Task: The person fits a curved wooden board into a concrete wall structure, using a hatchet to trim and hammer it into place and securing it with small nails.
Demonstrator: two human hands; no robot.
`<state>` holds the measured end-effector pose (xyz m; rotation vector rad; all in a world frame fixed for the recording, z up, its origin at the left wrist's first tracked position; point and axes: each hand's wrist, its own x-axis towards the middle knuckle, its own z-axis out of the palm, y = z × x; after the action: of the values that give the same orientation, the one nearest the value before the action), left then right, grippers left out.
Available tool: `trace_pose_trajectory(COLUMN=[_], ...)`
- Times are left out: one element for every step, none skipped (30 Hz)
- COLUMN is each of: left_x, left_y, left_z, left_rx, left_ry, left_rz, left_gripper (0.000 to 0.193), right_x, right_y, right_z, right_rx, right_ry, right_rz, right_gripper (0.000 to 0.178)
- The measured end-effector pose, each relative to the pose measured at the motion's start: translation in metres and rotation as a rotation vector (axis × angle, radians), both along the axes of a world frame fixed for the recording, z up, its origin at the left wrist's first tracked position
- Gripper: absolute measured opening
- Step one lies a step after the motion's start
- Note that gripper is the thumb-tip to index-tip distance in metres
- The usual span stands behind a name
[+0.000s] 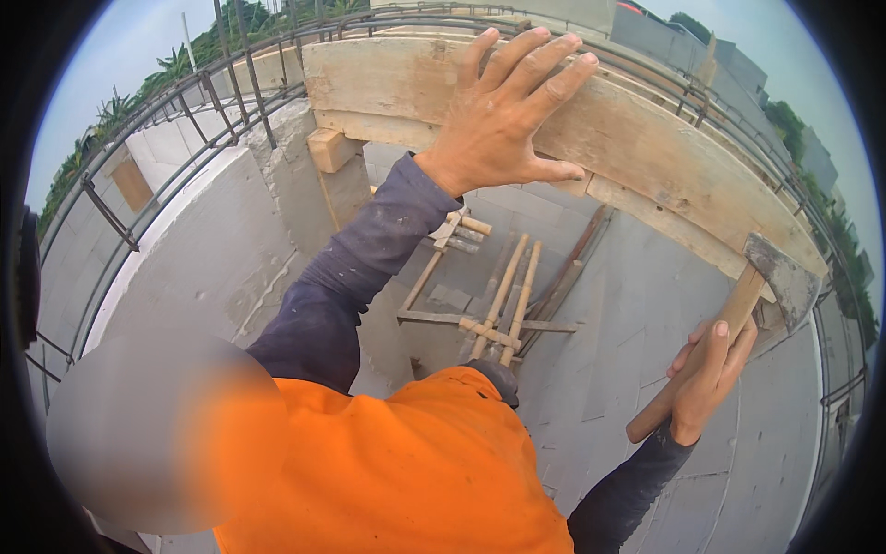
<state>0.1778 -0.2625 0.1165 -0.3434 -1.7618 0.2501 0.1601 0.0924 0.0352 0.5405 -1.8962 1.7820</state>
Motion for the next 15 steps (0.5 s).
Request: trace_pose_trajectory(left_x=[0.003, 0.008, 0.014, 0.021, 0.027, 0.042, 0.050, 0.056, 0.056, 0.058, 0.063, 0.066, 0.066, 0.066, 0.070], left_y=[-0.007, -0.016, -0.027, -0.038, -0.056, -0.085, -0.115, -0.137, -0.143, -0.147, -0.149, -0.153, -0.151, -0.148, -0.137], left_z=[0.001, 0.000, -0.001, -0.001, -0.002, -0.002, -0.004, -0.004, -0.003, -0.001, 0.001, 0.002, 0.003, 0.005, 0.005], left_rx=[0.030, 0.047, 0.065, 0.082, 0.107, 0.111, 0.150, 0.182, 0.161, 0.134, 0.106, 0.121, 0.138, 0.155, 0.221], left_ry=[0.009, 0.034, 0.060, 0.090, 0.178, 0.257, 0.331, 0.404, 0.420, 0.433, 0.446, 0.458, 0.467, 0.475, 0.436], left_rz=[0.001, -0.010, -0.013, -0.021, 0.003, 0.080, 0.091, 0.106, 0.096, 0.092, 0.090, 0.092, 0.081, 0.072, 0.086], left_gripper=[0.111, 0.110, 0.110, 0.109, 0.097, 0.086, 0.071, 0.057, 0.050, 0.044, 0.039, 0.036, 0.034, 0.032, 0.031], right_x=[-0.003, -0.006, -0.009, -0.009, -0.009, -0.011, -0.003, 0.006, 0.010, 0.005, 0.000, -0.006, -0.012, -0.017, -0.017], right_y=[0.000, -0.001, -0.007, -0.014, -0.021, -0.040, -0.053, -0.072, -0.090, -0.109, -0.127, -0.145, -0.158, -0.171, -0.179], right_z=[0.010, 0.022, 0.036, 0.053, 0.072, 0.089, 0.114, 0.135, 0.151, 0.159, 0.167, 0.175, 0.183, 0.191, 0.194], right_rx=[0.047, 0.096, 0.141, 0.186, 0.232, 0.332, 0.460, 0.534, 0.615, 0.636, 0.654, 0.674, 0.701, 0.727, 0.770], right_ry=[0.048, 0.097, 0.170, 0.248, 0.325, 0.319, 0.317, 0.333, 0.346, 0.379, 0.413, 0.449, 0.467, 0.485, 0.491], right_rz=[-0.010, -0.020, -0.028, -0.042, -0.056, 0.002, 0.023, 0.085, 0.141, 0.194, 0.250, 0.306, 0.321, 0.337, 0.347], right_gripper=[0.059, 0.061, 0.063, 0.065, 0.068, 0.068, 0.069, 0.067, 0.066, 0.064, 0.062, 0.060, 0.059, 0.059, 0.058])
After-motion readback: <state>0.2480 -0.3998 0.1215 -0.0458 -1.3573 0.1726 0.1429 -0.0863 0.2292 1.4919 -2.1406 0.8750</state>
